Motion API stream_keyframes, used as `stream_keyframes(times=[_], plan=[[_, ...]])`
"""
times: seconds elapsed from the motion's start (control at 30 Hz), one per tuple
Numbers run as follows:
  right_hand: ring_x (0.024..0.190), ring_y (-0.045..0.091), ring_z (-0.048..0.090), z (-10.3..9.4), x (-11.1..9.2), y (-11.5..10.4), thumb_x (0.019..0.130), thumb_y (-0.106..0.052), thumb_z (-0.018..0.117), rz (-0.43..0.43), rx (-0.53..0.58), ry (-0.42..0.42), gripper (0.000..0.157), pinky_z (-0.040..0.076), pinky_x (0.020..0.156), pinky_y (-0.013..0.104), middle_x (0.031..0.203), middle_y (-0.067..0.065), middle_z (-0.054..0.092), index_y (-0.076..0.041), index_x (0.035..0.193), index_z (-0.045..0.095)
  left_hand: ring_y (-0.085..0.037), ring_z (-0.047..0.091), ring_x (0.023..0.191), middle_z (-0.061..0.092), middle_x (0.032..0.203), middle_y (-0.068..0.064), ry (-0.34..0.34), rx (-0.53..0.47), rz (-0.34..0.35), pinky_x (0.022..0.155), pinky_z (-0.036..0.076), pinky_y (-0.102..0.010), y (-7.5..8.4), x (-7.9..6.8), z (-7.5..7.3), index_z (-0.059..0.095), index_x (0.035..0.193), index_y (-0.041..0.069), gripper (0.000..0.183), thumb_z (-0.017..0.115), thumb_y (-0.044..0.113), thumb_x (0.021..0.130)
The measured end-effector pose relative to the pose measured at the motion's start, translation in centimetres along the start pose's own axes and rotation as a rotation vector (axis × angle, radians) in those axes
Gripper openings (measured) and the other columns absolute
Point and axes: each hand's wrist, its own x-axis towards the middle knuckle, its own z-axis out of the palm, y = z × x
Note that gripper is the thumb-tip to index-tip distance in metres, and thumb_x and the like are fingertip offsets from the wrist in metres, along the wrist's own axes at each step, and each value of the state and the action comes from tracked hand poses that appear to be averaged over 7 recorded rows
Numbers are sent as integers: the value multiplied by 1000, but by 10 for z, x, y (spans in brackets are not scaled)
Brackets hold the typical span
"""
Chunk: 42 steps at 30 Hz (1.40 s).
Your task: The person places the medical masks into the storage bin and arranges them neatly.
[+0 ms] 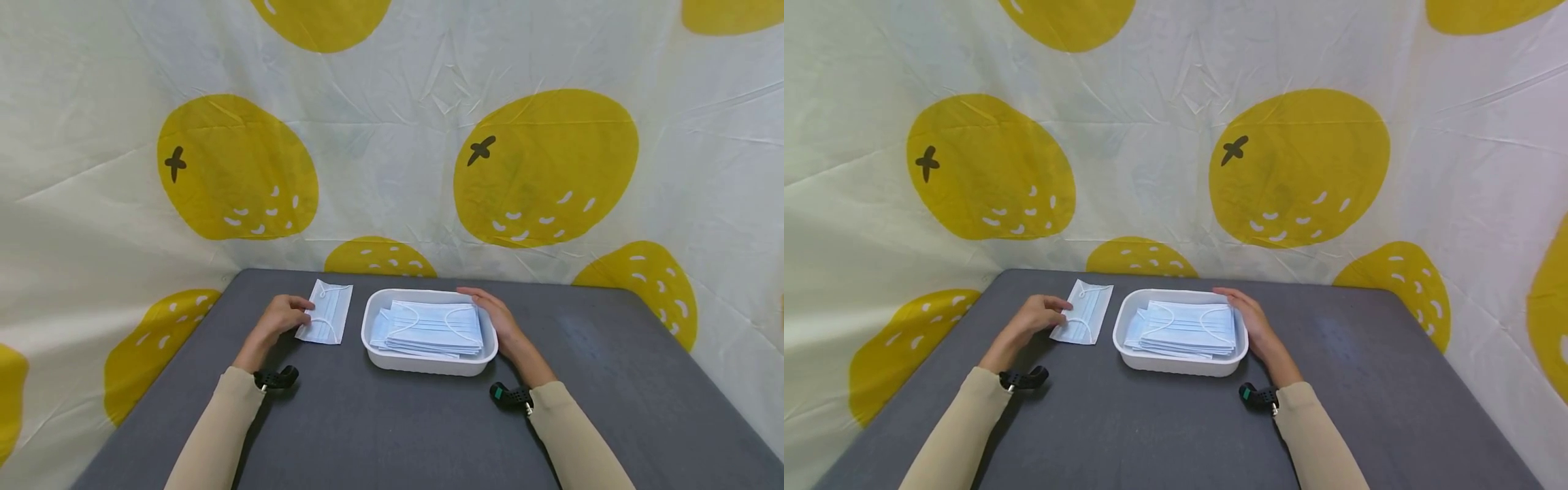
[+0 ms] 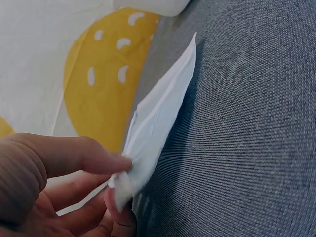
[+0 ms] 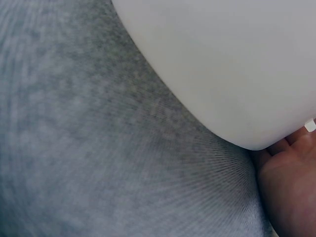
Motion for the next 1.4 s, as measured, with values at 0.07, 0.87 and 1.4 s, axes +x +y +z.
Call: stream_keyframes(times=[0.07, 0.87, 1.4], plan=[[117, 6, 61, 0, 1, 0, 113, -24, 38, 4, 1, 0, 45, 50, 96, 18, 141, -2, 60, -4, 152, 50, -22, 60, 93, 70, 119, -21, 0, -13, -25, 70, 49, -23, 0, 0, 0, 76, 116, -2, 34, 78, 7, 83], [115, 3, 62, 2, -1, -1, 112, -24, 39, -4, -2, 7, 45, 51, 95, 18, 133, -10, 63, -4, 152, 50, -13, 64, 83, 65, 129, -24, -96, -204, -65, 69, 56, -23, -7, 2, -1, 69, 128, -5, 43, 75, -3, 86], [114, 5, 63, 1, 1, 0, 112, -24, 39, -5, 14, -1, 46, 52, 95, 19, 142, 3, 61, -3, 152, 49, -15, 53, 80, 58, 122, -17, -75, -179, -61, 64, 45, -24, -4, 5, -5, 70, 129, 0, 41, 73, -1, 89]])
